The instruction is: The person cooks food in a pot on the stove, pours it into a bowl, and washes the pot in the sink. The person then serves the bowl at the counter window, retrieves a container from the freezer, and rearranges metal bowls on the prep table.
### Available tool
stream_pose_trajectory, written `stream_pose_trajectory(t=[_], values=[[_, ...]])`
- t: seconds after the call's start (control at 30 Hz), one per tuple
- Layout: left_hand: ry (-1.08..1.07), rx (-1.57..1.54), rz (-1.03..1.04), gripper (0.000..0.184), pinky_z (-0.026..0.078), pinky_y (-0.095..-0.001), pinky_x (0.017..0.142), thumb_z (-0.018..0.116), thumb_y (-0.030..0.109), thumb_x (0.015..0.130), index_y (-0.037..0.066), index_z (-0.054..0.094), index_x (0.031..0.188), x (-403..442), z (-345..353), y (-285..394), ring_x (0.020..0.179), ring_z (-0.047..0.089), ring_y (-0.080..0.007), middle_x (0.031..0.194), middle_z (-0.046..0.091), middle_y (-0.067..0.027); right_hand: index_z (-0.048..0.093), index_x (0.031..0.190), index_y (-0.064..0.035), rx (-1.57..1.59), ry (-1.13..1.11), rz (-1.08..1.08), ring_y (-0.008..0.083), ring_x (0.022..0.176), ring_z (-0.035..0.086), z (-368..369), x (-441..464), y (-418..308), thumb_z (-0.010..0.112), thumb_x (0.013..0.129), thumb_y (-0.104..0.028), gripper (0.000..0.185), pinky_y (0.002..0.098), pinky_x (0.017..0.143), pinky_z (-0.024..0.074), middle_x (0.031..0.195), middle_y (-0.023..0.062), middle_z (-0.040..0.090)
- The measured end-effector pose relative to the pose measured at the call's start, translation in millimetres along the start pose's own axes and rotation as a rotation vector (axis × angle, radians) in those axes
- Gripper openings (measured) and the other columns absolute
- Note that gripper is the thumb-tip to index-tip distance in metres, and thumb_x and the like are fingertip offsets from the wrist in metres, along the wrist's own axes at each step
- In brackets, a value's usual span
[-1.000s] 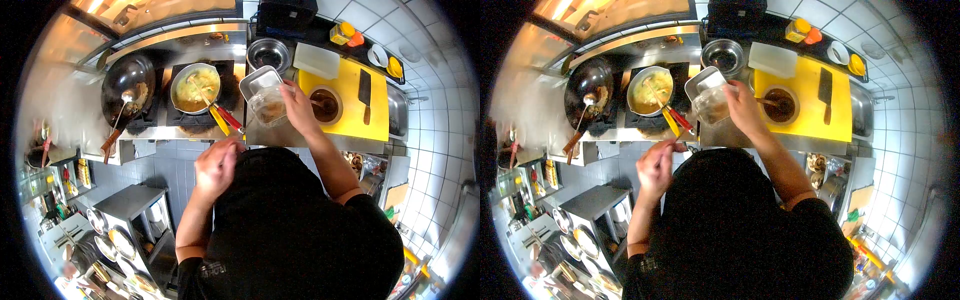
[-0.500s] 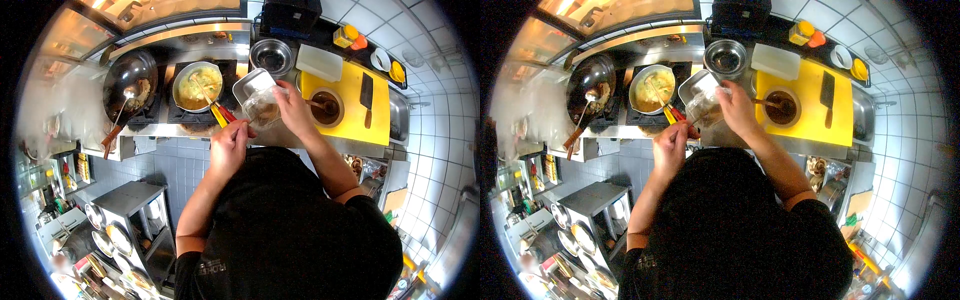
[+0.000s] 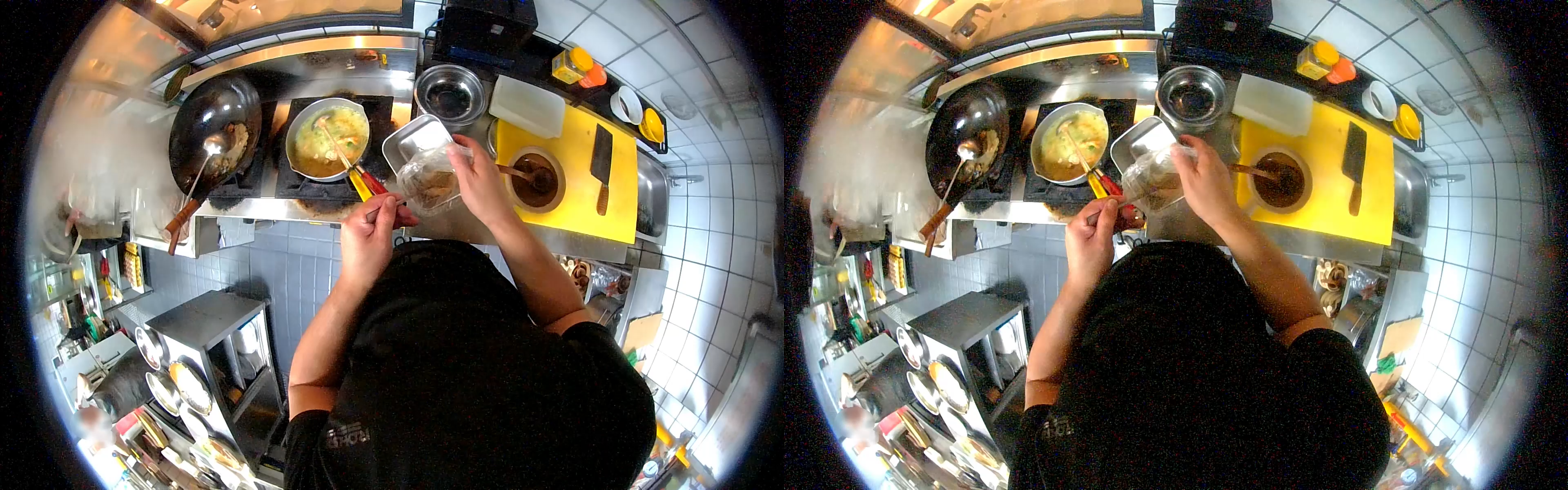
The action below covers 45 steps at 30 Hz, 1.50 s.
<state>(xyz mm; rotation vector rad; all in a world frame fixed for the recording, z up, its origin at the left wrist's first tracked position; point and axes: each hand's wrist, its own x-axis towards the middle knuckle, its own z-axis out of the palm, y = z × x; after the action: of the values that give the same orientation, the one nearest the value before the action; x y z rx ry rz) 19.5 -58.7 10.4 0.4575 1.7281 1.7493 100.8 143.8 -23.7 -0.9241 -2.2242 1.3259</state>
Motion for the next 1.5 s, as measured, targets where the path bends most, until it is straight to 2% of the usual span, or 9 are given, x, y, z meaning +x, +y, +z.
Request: stream_pose_trajectory(t=[0.37,0.57,0.63,0.7,0.87,1.1,1.3,1.47,1.5], values=[[0.185,-0.315,-0.11,0.028,0.062,-0.0382,0.078,0.056,0.019,0.103,-0.007,0.063,0.108,-9,-26,4,0.079,0.073,-0.0274,0.087,0.071,-0.0153,0.061,0.123,-0.0013,-0.047,0.046,0.054,0.0329,0.087,0.069,1,8,8,0.056,0.1,-0.044,0.048,0.0416,0.079,0.0525,0.101,0.0223,0.07],[0.314,-0.601,0.068,0.028,0.062,-0.0418,0.075,0.054,0.019,0.103,-0.007,0.061,0.108,9,-58,15,0.074,0.071,-0.0272,0.087,0.069,-0.0157,0.062,0.119,0.0003,0.011,0.054,0.157,0.0366,0.09,0.068,-10,13,22,0.056,0.1,-0.044,0.049,0.0433,0.08,0.0523,0.101,0.0241,0.07],[0.472,-0.28,0.087,0.026,0.061,-0.0392,0.075,0.054,0.017,0.103,-0.007,0.062,0.108,39,-76,1,0.077,0.072,-0.0268,0.088,0.071,-0.0164,0.058,0.128,0.0002,-0.058,0.046,0.105,0.0296,0.101,0.068,-11,14,41,0.054,0.101,-0.046,0.054,0.0355,0.09,0.0498,0.11,0.0201,0.07],[0.497,0.739,0.224,0.027,0.06,-0.0364,0.074,0.053,0.016,0.104,-0.008,0.064,0.106,46,-94,-1,0.078,0.073,-0.0252,0.089,0.072,-0.0167,0.059,0.128,0.0008,-0.065,0.068,0.071,0.0293,0.103,0.067,-14,13,37,0.053,0.102,-0.046,0.054,0.035,0.091,0.0492,0.111,0.0199,0.07],[0.278,-0.169,0.122,0.026,0.061,-0.0354,0.072,0.057,0.017,0.102,-0.007,0.066,0.105,11,-66,25,0.073,0.071,-0.0249,0.085,0.07,-0.017,0.061,0.12,0.0003,0.005,0.074,0.082,0.0426,0.106,0.065,-16,14,49,0.054,0.101,-0.043,0.048,0.0444,0.09,0.0504,0.111,0.027,0.067],[0.059,-0.202,-0.049,0.027,0.058,-0.0334,0.068,0.054,0.02,0.104,-0.005,0.064,0.105,20,-12,5,0.071,0.07,-0.0219,0.082,0.07,-0.0137,0.061,0.121,0.0011,0.056,0.0,0.069,0.0377,0.103,0.067,-14,12,15,0.055,0.101,-0.041,0.047,0.0421,0.087,0.0512,0.108,0.0246,0.069],[-0.009,-0.153,-0.2,0.044,0.057,-0.0339,0.065,0.054,0.027,0.104,0.003,0.042,0.139,27,-4,-28,0.065,0.064,-0.018,0.085,0.065,-0.0118,0.062,0.122,0.0012,0.138,-0.088,0.024,0.0307,0.102,0.068,-16,13,22,0.055,0.102,-0.04,0.046,0.0381,0.09,0.0509,0.109,0.0192,0.07],[0.181,-0.24,-0.008,0.066,0.056,-0.0381,0.087,0.048,0.045,0.103,0.001,0.035,0.149,38,-31,-37,0.102,0.064,-0.024,0.122,0.06,-0.0152,0.065,0.121,-0.002,0.21,-0.241,-0.082,0.0258,0.108,0.066,-30,2,15,0.053,0.104,-0.036,0.04,0.0335,0.095,0.0493,0.114,0.015,0.07],[0.073,-0.207,-0.059,0.078,0.052,-0.0463,0.094,0.052,0.056,0.098,0.002,0.034,0.151,43,-37,-36,0.123,0.055,-0.0301,0.136,0.053,-0.0211,0.065,0.121,-0.0021,0.232,-0.296,-0.105,0.025,0.108,0.066,-29,2,17,0.052,0.104,-0.035,0.039,0.0335,0.095,0.0491,0.114,0.0149,0.07]])
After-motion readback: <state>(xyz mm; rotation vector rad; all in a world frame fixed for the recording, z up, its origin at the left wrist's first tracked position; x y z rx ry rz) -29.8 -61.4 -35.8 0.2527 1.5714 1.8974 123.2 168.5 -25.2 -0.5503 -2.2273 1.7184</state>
